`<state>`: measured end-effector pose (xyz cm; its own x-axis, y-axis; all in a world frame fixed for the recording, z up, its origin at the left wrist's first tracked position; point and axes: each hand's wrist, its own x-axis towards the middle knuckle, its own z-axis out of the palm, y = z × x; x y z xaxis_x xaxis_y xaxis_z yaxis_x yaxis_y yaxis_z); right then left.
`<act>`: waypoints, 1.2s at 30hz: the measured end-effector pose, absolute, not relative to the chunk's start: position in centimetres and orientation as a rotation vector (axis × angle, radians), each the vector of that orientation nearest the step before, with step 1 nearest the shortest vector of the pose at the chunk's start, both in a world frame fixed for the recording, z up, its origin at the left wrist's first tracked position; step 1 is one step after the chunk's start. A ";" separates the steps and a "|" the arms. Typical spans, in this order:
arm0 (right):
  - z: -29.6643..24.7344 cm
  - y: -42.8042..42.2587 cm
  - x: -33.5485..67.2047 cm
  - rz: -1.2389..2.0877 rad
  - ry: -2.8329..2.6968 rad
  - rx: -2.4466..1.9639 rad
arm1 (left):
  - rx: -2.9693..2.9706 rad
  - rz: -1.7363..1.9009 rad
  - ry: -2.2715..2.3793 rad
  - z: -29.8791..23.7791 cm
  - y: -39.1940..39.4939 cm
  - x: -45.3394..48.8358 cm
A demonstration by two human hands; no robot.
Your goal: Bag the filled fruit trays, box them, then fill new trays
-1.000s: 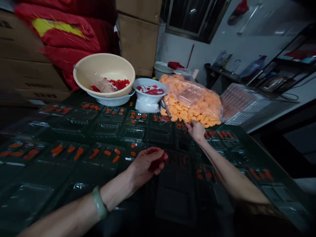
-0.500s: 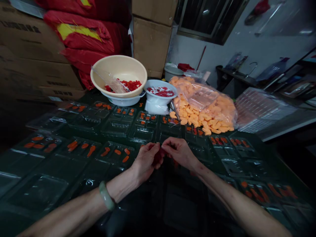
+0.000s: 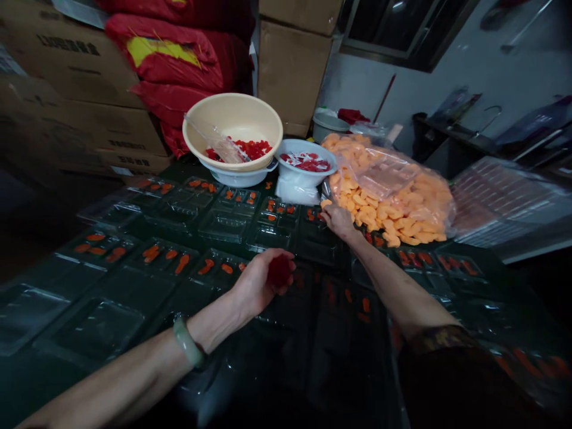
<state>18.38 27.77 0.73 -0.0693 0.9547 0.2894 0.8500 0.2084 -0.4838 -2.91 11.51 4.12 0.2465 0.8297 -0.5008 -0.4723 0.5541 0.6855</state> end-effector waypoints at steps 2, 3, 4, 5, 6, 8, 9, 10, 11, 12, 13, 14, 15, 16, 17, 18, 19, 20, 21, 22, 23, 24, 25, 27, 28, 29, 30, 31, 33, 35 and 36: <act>1.3 26.3 17.8 0.226 -1.962 -1.659 | 0.446 0.885 0.953 4.4 11.1 -3.3; 1.8 24.9 17.3 0.226 -1.964 -1.639 | 0.462 0.854 0.951 4.5 10.9 -3.4; 2.3 23.0 16.7 0.270 -1.976 -1.595 | 0.483 0.818 0.940 4.5 10.6 -3.5; 2.8 20.8 16.0 0.335 -1.992 -1.550 | 0.505 0.779 0.920 4.4 10.2 -3.5; 3.4 18.2 15.3 0.519 -2.013 -1.417 | 0.527 0.742 0.893 4.3 9.7 -3.4; 4.2 13.0 14.0 1.003 -2.031 -1.189 | 0.565 0.670 0.844 4.1 8.6 -3.0; 4.4 10.5 13.6 1.164 -2.003 -1.154 | 0.581 0.638 0.833 3.9 8.0 -2.8; 4.5 8.3 13.3 1.269 -1.942 -1.161 | 0.598 0.600 0.830 3.7 7.3 -2.5; 4.4 6.4 13.2 1.347 -1.866 -1.187 | 0.613 0.561 0.835 3.6 6.6 -2.1; 4.2 4.9 13.2 1.385 -1.783 -1.222 | 0.630 0.527 0.842 3.5 5.9 -1.8; 4.0 3.7 13.3 1.389 -1.700 -1.255 | 0.650 0.501 0.849 3.4 5.3 -1.4; 3.7 2.8 13.6 1.378 -1.625 -1.272 | 0.669 0.488 0.855 3.3 4.8 -1.0; 3.4 2.3 13.8 1.367 -1.560 -1.275 | 0.686 0.486 0.865 3.3 4.4 -0.7; 3.2 1.9 14.1 1.362 -1.502 -1.265 | 0.702 0.489 0.877 3.2 4.0 -0.4; 3.1 1.7 14.4 1.369 -1.454 -1.249 | 0.714 0.500 0.892 3.2 3.8 -0.1; 3.1 1.5 14.7 1.387 -1.419 -1.235 | 0.722 0.510 0.902 3.1 3.6 0.1; 3.2 1.5 15.0 1.396 -1.398 -1.235 | 0.722 0.522 0.907 3.1 3.5 0.4; 3.4 1.5 15.3 1.382 -1.394 -1.253 | 0.722 0.536 0.912 3.0 3.5 0.5; 3.6 1.4 15.5 1.338 -1.408 -1.287 | 0.724 0.558 0.923 3.0 3.5 0.7; 3.8 1.4 15.6 1.273 -1.434 -1.320 | 0.729 0.584 0.939 2.9 3.6 0.8; 3.9 1.4 15.7 1.208 -1.457 -1.348 | 0.737 0.612 0.961 2.9 3.6 0.9; 4.0 1.3 15.7 1.160 -1.476 -1.360 | 0.748 0.624 0.986 2.9 3.7 1.0; 4.0 1.2 15.6 1.139 -1.490 -1.361 | 0.760 0.623 1.010 2.9 3.7 1.0; 3.8 1.1 15.3 1.150 -1.537 -1.355 | 0.773 0.573 1.026 3.0 3.7 1.1; 3.7 1.0 15.1 1.160 -1.565 -1.358 | 0.774 0.537 1.023 3.1 3.7 1.0; 3.6 0.9 14.9 1.157 -1.589 -1.362 | 0.770 0.510 1.018 3.2 3.6 0.9; 3.5 0.8 14.7 1.140 -1.605 -1.363 | 0.759 0.494 1.008 3.4 3.6 0.8; 3.4 0.6 14.6 1.112 -1.604 -1.361 | 0.745 0.487 0.991 3.5 3.5 0.7; 3.3 0.1 14.4 1.055 -1.575 -1.343 | 0.716 0.480 0.955 3.7 3.5 0.3; 3.3 -0.2 14.6 0.956 -1.572 -1.349 | 0.713 0.479 0.952 3.7 3.4 -0.2; 3.1 -0.2 14.9 0.881 -1.581 -1.372 | 0.714 0.485 0.962 3.6 3.4 -0.4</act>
